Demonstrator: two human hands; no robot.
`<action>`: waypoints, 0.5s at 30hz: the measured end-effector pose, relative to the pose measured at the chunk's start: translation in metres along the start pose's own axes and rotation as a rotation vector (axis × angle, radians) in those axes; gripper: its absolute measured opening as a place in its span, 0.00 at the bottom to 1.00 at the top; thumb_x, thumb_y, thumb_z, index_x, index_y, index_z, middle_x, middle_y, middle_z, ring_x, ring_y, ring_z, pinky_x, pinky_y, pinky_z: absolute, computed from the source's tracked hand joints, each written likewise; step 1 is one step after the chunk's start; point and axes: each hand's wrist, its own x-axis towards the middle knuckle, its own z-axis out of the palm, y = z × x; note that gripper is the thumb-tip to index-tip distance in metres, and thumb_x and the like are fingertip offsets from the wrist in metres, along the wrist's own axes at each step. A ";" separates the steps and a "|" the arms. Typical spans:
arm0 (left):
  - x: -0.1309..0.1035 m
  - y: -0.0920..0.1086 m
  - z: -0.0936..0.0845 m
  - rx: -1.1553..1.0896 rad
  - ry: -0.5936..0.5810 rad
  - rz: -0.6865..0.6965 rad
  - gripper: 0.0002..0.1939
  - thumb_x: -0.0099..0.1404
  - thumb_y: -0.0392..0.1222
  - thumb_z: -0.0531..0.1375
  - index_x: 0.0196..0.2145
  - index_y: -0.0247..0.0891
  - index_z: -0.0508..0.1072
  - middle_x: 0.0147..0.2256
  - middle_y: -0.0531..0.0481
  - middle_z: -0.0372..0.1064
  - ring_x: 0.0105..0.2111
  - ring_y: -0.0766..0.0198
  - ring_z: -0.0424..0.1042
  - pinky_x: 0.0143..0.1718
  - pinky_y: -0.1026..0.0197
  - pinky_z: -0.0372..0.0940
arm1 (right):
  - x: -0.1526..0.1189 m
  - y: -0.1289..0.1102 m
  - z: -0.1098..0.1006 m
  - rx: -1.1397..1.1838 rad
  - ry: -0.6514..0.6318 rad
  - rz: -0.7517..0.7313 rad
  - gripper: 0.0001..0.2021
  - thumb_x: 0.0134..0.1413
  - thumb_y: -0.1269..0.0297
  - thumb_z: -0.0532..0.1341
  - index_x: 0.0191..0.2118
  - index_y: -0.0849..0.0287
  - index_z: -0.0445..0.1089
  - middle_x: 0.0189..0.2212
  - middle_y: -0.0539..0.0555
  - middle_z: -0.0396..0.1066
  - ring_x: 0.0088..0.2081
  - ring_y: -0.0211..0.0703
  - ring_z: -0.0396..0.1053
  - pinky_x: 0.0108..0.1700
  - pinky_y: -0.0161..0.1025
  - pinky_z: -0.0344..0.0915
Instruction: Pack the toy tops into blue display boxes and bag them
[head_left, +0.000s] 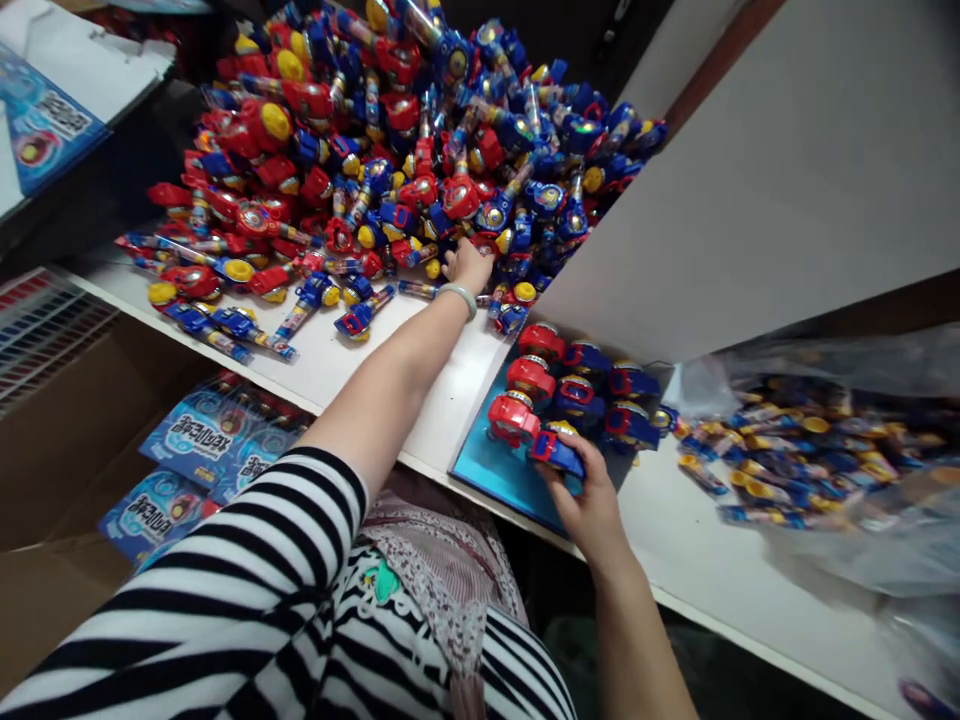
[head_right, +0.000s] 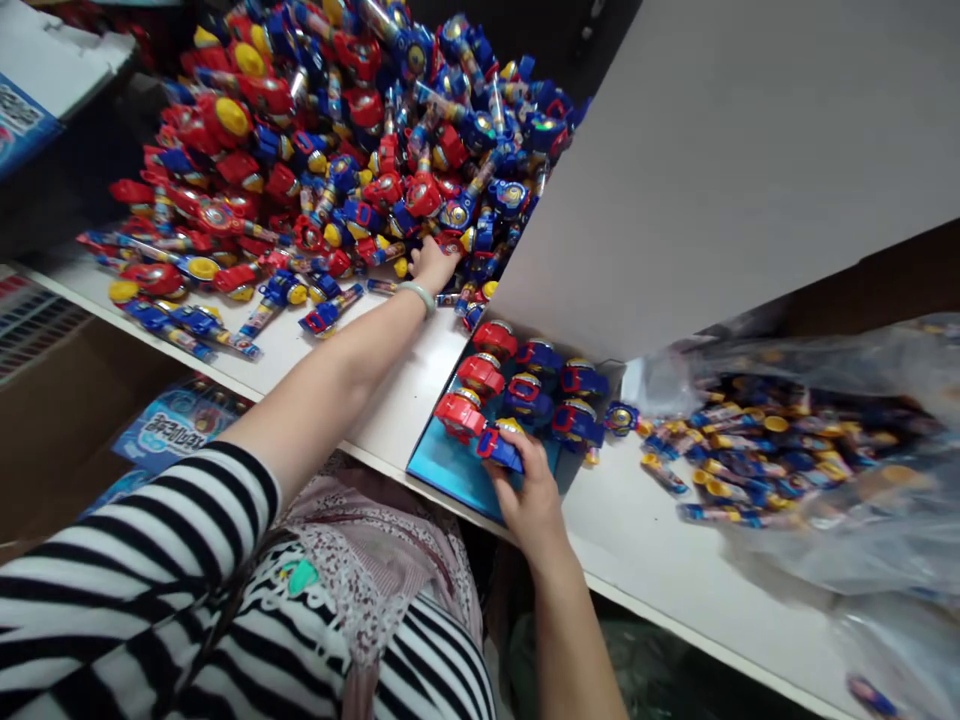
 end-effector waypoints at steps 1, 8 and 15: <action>-0.001 0.000 0.001 -0.072 0.015 -0.015 0.21 0.65 0.47 0.64 0.50 0.32 0.65 0.54 0.31 0.67 0.61 0.44 0.59 0.59 0.43 0.51 | -0.003 -0.001 -0.004 -0.006 -0.001 0.019 0.30 0.58 0.63 0.65 0.64 0.45 0.58 0.56 0.59 0.68 0.56 0.53 0.71 0.54 0.55 0.73; -0.050 -0.053 -0.071 -0.687 -0.167 -0.012 0.09 0.60 0.39 0.63 0.36 0.36 0.68 0.35 0.49 0.72 0.37 0.63 0.72 0.42 0.62 0.66 | -0.016 -0.031 -0.040 0.237 0.271 0.030 0.28 0.58 0.73 0.64 0.62 0.47 0.64 0.54 0.57 0.70 0.53 0.45 0.72 0.49 0.43 0.74; -0.188 -0.112 -0.123 -1.147 -0.565 -0.014 0.23 0.55 0.44 0.70 0.48 0.38 0.72 0.46 0.46 0.75 0.42 0.61 0.76 0.41 0.62 0.72 | 0.036 -0.120 0.075 0.470 -0.145 0.056 0.48 0.61 0.57 0.63 0.73 0.51 0.27 0.72 0.67 0.39 0.70 0.56 0.52 0.60 0.54 0.69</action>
